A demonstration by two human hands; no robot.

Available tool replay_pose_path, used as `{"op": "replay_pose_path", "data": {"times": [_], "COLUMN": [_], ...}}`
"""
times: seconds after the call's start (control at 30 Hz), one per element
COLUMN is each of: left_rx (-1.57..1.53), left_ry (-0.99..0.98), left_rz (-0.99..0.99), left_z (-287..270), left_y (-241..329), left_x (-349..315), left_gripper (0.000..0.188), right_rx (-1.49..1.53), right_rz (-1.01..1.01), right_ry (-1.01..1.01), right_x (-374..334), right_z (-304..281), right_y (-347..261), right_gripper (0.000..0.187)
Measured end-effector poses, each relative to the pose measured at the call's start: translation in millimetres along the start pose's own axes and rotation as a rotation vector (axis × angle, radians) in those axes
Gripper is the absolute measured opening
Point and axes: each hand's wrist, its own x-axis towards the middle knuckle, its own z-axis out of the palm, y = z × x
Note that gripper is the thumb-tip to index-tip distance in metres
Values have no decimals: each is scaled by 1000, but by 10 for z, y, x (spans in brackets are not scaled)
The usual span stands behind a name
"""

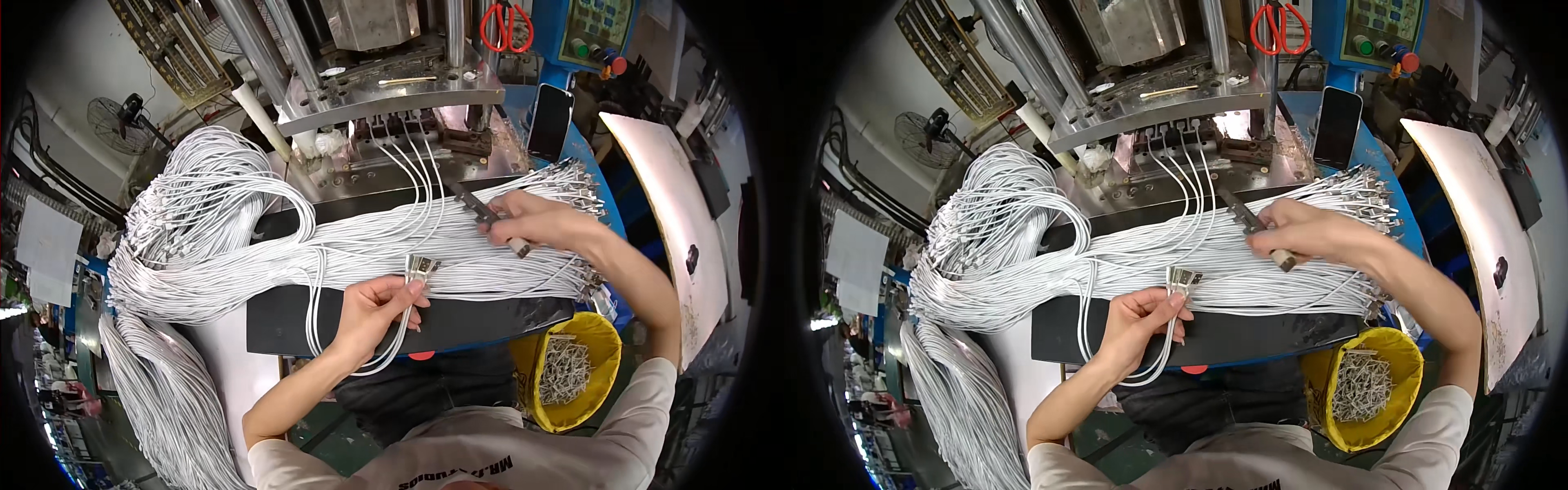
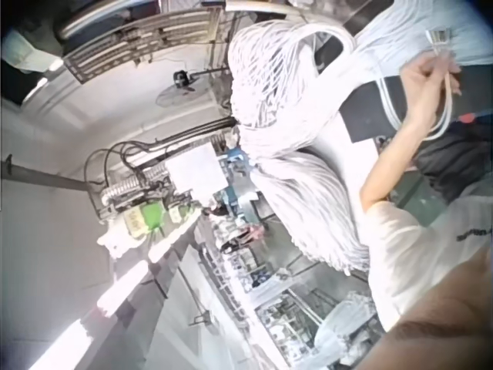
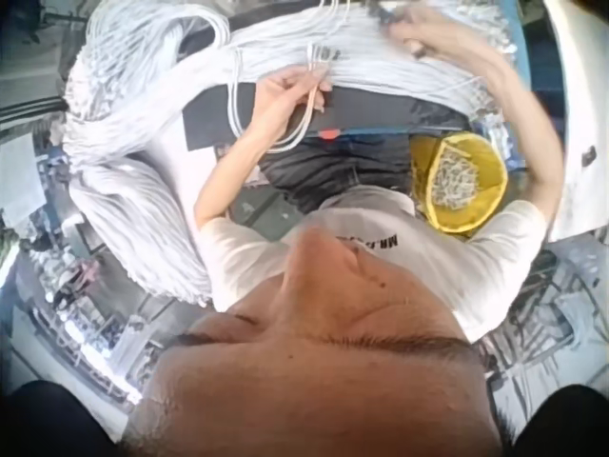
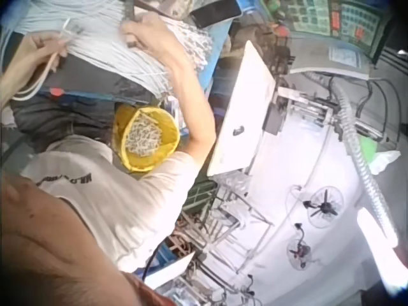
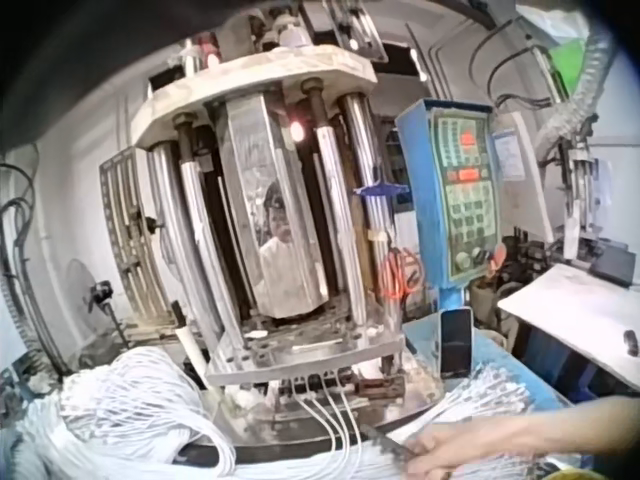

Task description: The person fits cable ends into a metal fixture, places them into a molding machine, removes the processed cables, and smooths them along the table by hand.

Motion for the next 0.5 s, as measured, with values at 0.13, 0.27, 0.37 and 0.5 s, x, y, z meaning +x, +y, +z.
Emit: {"op": "replay_pose_path", "data": {"times": [0.13, 0.27, 0.37, 0.5], "left_rx": [12, 15, 18, 7], "left_ry": [-30, -106, -65, -72], "left_rz": [36, 82, 74, 66], "left_z": [-33, -35, -28, -23], "left_y": [-63, -61, -48, -32], "left_x": [18, 0, -23, 8], "left_gripper": [20, 20, 20, 20], "right_rx": [561, 505, 483, 511], "right_rz": [-69, -241, -270, -291], "right_ry": [12, 46, 28, 127], "right_x": [-80, 216, 323, 299], "right_z": [405, 611, 717, 847], "right_y": [-52, -136, -195, -168], "right_gripper": [30, 31, 31, 36]}}
